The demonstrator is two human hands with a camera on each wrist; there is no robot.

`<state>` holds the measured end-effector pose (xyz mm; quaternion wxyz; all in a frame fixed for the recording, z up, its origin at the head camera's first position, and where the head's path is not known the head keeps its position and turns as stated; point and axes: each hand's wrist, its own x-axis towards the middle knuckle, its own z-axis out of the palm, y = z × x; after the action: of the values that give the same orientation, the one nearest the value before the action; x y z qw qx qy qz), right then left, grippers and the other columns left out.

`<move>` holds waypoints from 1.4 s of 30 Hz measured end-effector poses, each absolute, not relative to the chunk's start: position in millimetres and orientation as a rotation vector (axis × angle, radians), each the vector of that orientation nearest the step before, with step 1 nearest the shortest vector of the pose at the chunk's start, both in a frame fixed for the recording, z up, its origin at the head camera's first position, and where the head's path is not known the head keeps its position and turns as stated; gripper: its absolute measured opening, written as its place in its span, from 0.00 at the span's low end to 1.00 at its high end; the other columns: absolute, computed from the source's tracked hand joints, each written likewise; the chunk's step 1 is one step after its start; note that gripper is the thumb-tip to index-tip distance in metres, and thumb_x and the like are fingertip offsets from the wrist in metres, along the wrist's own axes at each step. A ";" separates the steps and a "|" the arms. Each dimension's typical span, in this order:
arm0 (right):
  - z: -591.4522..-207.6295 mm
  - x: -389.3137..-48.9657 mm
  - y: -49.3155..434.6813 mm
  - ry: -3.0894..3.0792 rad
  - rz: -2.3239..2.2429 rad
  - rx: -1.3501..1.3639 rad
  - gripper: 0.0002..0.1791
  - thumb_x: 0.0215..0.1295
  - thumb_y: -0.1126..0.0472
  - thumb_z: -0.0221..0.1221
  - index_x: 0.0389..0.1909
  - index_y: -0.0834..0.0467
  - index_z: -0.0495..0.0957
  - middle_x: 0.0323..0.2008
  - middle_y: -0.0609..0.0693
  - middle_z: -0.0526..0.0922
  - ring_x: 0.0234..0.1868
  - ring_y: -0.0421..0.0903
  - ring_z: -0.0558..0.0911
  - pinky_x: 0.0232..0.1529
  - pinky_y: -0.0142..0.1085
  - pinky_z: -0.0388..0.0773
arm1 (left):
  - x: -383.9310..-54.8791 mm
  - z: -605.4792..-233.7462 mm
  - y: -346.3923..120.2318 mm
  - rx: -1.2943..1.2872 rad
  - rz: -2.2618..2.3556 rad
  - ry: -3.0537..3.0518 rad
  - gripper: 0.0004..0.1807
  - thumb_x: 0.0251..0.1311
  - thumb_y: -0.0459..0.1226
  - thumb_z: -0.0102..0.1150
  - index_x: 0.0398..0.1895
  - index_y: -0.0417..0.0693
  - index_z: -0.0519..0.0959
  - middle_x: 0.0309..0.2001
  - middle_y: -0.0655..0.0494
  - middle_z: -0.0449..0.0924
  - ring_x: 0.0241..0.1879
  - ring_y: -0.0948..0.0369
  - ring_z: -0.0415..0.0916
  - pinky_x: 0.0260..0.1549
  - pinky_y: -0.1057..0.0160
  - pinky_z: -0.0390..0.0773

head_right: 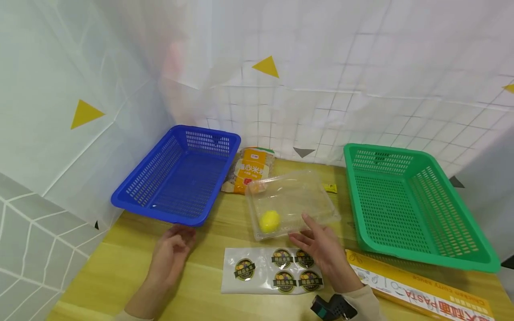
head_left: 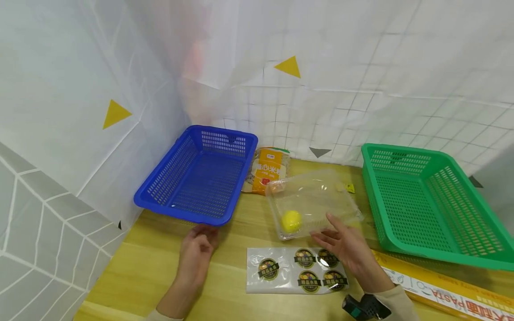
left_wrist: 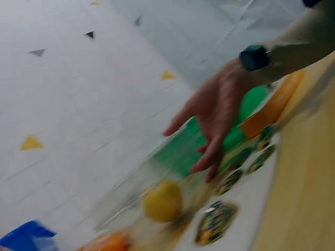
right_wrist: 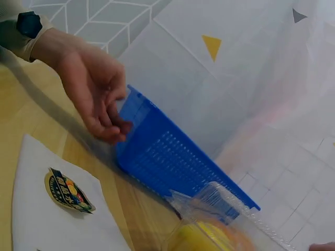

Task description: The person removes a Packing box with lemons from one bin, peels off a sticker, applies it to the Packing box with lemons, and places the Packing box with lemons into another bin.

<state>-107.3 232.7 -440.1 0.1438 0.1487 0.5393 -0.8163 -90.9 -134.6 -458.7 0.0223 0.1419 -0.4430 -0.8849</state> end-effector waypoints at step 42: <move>-460.2 -90.9 251.4 2.931 -1.573 0.310 0.42 0.75 0.49 0.62 0.75 0.70 0.56 0.66 0.73 0.66 0.57 0.70 0.78 0.47 0.58 0.82 | -132.3 -459.0 -26.4 -0.357 -2.228 -2.490 0.50 0.63 0.33 0.65 0.85 0.46 0.49 0.69 0.41 0.71 0.56 0.47 0.77 0.46 0.54 0.82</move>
<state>-90.9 251.4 -460.2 -0.0995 0.0924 0.8730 -0.4685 -132.3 -26.4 -459.0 -0.1089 -0.1057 -0.7366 -0.6591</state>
